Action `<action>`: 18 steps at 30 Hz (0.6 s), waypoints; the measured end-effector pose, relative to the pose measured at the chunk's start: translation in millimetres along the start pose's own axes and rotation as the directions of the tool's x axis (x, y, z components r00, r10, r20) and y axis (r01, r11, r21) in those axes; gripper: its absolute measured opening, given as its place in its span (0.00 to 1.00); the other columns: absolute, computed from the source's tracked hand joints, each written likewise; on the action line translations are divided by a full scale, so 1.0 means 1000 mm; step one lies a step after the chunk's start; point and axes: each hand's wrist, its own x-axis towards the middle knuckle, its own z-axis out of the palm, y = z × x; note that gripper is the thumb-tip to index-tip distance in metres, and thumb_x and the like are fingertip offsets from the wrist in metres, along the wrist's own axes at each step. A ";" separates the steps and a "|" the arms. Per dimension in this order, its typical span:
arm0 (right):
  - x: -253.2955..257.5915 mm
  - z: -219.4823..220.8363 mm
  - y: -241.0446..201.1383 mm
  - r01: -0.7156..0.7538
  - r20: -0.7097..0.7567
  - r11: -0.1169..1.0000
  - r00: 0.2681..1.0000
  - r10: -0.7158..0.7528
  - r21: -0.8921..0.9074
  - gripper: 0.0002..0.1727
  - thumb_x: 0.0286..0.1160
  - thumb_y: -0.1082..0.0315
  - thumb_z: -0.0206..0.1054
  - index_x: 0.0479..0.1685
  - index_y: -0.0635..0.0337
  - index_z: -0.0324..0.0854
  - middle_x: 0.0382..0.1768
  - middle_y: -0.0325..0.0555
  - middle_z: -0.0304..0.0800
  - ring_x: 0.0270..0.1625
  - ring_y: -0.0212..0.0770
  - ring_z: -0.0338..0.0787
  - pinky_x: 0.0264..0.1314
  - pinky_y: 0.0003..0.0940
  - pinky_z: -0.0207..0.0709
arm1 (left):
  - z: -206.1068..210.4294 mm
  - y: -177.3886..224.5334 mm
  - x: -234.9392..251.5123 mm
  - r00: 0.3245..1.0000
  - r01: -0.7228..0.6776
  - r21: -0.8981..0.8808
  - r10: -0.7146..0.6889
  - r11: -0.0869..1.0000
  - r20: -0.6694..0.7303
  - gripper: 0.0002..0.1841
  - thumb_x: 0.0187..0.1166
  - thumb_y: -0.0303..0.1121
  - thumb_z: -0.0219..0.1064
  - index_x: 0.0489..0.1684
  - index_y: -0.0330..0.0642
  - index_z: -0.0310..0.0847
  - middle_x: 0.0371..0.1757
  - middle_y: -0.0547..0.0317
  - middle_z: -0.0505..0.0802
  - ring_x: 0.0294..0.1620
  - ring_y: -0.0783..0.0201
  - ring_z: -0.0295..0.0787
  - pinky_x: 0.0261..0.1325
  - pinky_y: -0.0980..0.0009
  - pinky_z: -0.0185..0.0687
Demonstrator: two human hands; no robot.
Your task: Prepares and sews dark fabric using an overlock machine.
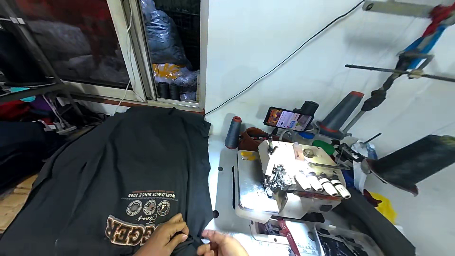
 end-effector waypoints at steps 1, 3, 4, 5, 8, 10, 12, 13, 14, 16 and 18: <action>0.003 0.004 -0.001 0.004 -0.017 0.998 1.000 -0.003 0.066 0.14 0.96 0.63 0.45 0.58 0.62 0.72 0.25 0.44 0.90 0.18 0.27 0.84 0.20 0.18 0.74 | 0.000 0.001 -0.001 1.000 0.007 0.006 -0.007 1.000 -0.002 0.11 0.81 0.34 0.63 0.37 0.37 0.90 0.40 0.52 0.86 0.44 0.62 0.83 0.50 0.66 0.79; 0.006 0.015 -0.003 0.007 -0.073 0.987 0.997 0.005 0.162 0.12 0.95 0.65 0.44 0.54 0.62 0.70 0.24 0.45 0.89 0.16 0.27 0.82 0.18 0.17 0.72 | -0.002 0.002 0.000 1.000 0.019 0.005 -0.019 1.000 0.002 0.11 0.81 0.34 0.63 0.37 0.37 0.90 0.40 0.52 0.85 0.43 0.62 0.82 0.49 0.66 0.79; 0.007 0.020 -0.004 0.007 -0.096 0.981 0.995 0.012 0.196 0.11 0.95 0.66 0.45 0.51 0.62 0.70 0.24 0.46 0.89 0.15 0.27 0.82 0.17 0.17 0.73 | -0.003 0.002 0.000 1.000 0.023 -0.004 -0.023 1.000 0.015 0.11 0.81 0.34 0.63 0.37 0.37 0.90 0.41 0.52 0.85 0.44 0.62 0.82 0.50 0.66 0.79; 0.009 0.025 -0.005 0.017 -0.121 0.973 0.993 0.011 0.229 0.11 0.94 0.66 0.45 0.48 0.63 0.70 0.23 0.46 0.90 0.15 0.27 0.83 0.17 0.17 0.73 | -0.004 0.001 0.000 0.999 0.024 -0.012 -0.023 1.000 0.030 0.11 0.81 0.34 0.63 0.38 0.36 0.89 0.42 0.51 0.86 0.44 0.61 0.83 0.50 0.65 0.79; 0.019 0.035 -0.014 0.129 -0.218 0.935 0.974 -0.057 0.331 0.11 0.93 0.68 0.48 0.45 0.64 0.72 0.20 0.42 0.85 0.14 0.26 0.79 0.16 0.16 0.72 | -0.005 0.002 0.001 0.999 0.020 -0.032 -0.019 0.999 0.042 0.11 0.80 0.33 0.64 0.38 0.35 0.90 0.43 0.48 0.87 0.46 0.59 0.84 0.53 0.61 0.80; 0.029 0.037 -0.022 0.211 -0.285 0.906 0.953 -0.106 0.368 0.11 0.91 0.70 0.52 0.41 0.65 0.74 0.16 0.40 0.82 0.12 0.25 0.78 0.14 0.15 0.71 | -0.005 0.003 0.001 0.999 0.020 -0.030 -0.019 0.999 0.036 0.11 0.79 0.33 0.64 0.37 0.35 0.90 0.43 0.49 0.87 0.46 0.60 0.84 0.53 0.63 0.80; 0.034 0.034 -0.027 0.241 -0.304 0.904 0.943 -0.132 0.354 0.10 0.90 0.70 0.54 0.40 0.65 0.76 0.15 0.39 0.81 0.12 0.25 0.78 0.13 0.15 0.71 | -0.004 0.003 0.000 1.000 0.016 -0.030 -0.016 0.999 0.023 0.11 0.79 0.33 0.64 0.36 0.36 0.90 0.43 0.50 0.87 0.46 0.62 0.83 0.52 0.65 0.79; 0.036 0.033 -0.028 0.240 -0.306 0.913 0.942 -0.137 0.331 0.10 0.89 0.69 0.56 0.40 0.65 0.76 0.15 0.39 0.81 0.12 0.25 0.78 0.13 0.16 0.72 | -0.003 0.002 0.000 1.000 0.016 -0.032 -0.016 0.999 0.018 0.11 0.79 0.34 0.64 0.37 0.36 0.90 0.42 0.51 0.87 0.46 0.62 0.83 0.52 0.66 0.79; 0.037 0.033 -0.027 0.237 -0.306 0.923 0.941 -0.141 0.304 0.10 0.89 0.68 0.58 0.39 0.65 0.77 0.15 0.39 0.80 0.12 0.25 0.78 0.14 0.16 0.72 | -0.002 0.002 0.000 1.000 0.019 -0.034 -0.018 0.999 0.015 0.11 0.79 0.34 0.64 0.37 0.36 0.90 0.43 0.52 0.87 0.46 0.63 0.83 0.52 0.67 0.79; 0.038 0.034 -0.026 0.227 -0.309 0.939 0.940 -0.143 0.257 0.11 0.88 0.67 0.59 0.37 0.64 0.77 0.13 0.39 0.80 0.12 0.26 0.78 0.13 0.17 0.72 | -0.002 0.001 0.000 1.000 0.020 -0.031 -0.020 0.999 0.012 0.11 0.79 0.34 0.64 0.38 0.37 0.91 0.42 0.52 0.87 0.46 0.63 0.83 0.51 0.67 0.79; 0.040 0.036 -0.027 0.221 -0.311 0.949 0.940 -0.144 0.227 0.12 0.89 0.66 0.59 0.37 0.64 0.76 0.13 0.38 0.78 0.11 0.26 0.76 0.13 0.18 0.71 | -0.002 0.001 0.000 1.000 0.021 -0.035 -0.021 0.999 0.015 0.11 0.79 0.35 0.64 0.38 0.37 0.91 0.43 0.52 0.87 0.46 0.63 0.84 0.51 0.67 0.79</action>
